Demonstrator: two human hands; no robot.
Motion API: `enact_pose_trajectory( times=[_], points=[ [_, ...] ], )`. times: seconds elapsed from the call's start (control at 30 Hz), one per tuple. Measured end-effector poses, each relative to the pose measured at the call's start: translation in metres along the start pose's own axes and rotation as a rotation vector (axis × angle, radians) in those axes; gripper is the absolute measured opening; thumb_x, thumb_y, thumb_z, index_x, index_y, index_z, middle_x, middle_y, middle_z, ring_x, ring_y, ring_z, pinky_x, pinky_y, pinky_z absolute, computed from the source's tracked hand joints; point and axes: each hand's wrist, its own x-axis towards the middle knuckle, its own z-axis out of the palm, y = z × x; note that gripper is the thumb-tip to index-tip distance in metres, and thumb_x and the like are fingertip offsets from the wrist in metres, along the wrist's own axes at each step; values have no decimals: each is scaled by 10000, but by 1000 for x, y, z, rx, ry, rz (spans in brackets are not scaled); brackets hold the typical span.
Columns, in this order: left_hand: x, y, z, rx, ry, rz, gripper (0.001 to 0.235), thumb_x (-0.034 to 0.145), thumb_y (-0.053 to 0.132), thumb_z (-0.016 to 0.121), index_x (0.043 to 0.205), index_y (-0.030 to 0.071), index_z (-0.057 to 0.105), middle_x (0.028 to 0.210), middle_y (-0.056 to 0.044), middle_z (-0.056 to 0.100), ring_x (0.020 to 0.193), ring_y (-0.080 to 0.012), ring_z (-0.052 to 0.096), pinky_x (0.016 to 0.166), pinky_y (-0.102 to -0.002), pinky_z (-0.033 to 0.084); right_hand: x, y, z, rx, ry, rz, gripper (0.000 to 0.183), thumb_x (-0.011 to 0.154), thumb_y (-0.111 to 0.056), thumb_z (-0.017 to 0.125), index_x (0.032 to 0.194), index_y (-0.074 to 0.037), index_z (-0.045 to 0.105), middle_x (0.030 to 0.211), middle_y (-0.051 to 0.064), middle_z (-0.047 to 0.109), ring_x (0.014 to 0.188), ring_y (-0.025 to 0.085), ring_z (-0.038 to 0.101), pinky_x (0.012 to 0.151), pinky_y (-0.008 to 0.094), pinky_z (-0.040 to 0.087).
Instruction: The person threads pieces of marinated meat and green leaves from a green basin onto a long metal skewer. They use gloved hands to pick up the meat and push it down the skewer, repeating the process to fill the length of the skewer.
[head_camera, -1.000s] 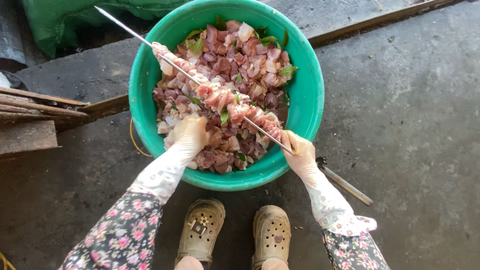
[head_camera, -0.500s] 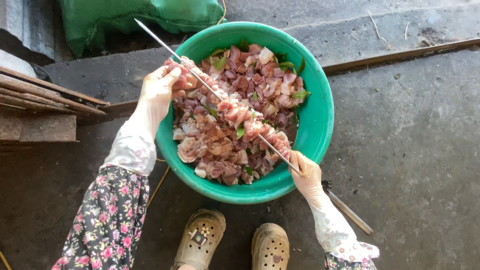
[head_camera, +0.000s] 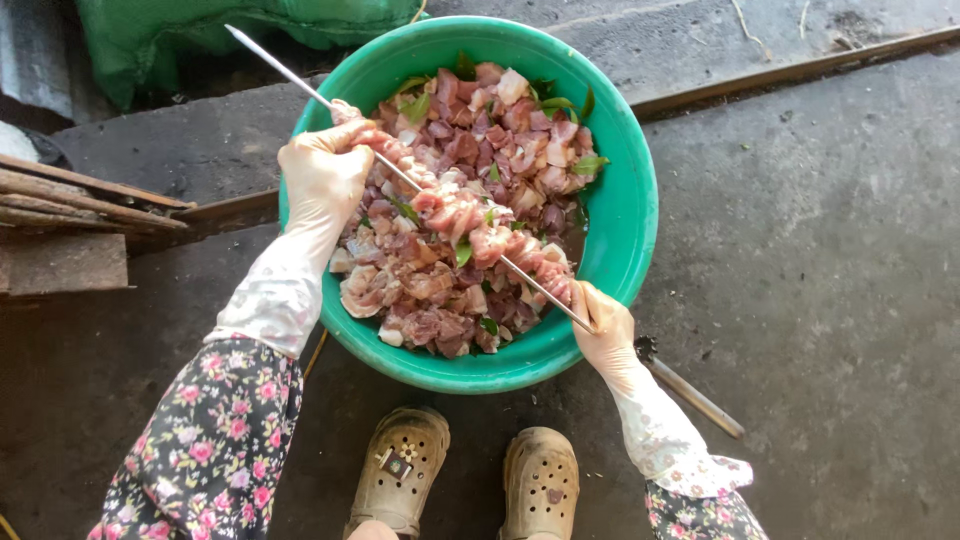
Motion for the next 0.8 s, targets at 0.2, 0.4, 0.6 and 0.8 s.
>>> enact_pose_trajectory(
  times=[0.2, 0.4, 0.6, 0.8],
  points=[
    [-55, 28, 39, 220, -161, 278, 350, 848, 20, 685, 1189, -7, 760, 1004, -200, 767, 914, -194, 764, 840, -347, 588, 6, 1, -2, 46, -26, 55, 212, 1062, -262, 535, 1065, -144, 711, 841, 146, 699, 787, 380, 699, 652, 436, 537],
    [-77, -21, -19, 395, -207, 229, 212, 924, 91, 651, 1102, 41, 755, 1088, -156, 761, 1003, -283, 745, 881, -366, 575, 5, 0, -5, 13, -64, 29, 204, 1023, -263, 557, 1078, -145, 714, 862, 147, 708, 813, 378, 708, 666, 440, 540],
    [-124, -76, -34, 1266, -547, 161, 122, 864, 185, 698, 942, 163, 789, 985, -87, 750, 1016, -301, 720, 867, -449, 568, 4, -3, -6, 17, -80, 81, 209, 1048, -279, 556, 1092, -160, 723, 868, 153, 712, 831, 384, 703, 682, 441, 541],
    [-98, -59, -46, 683, -566, -304, 195, 840, 208, 766, 988, 83, 789, 934, -148, 777, 893, -261, 747, 837, -398, 572, 6, -3, -6, 8, -30, 31, 212, 1043, -274, 557, 1100, -149, 719, 902, 156, 721, 849, 386, 705, 683, 450, 541]
  ],
)
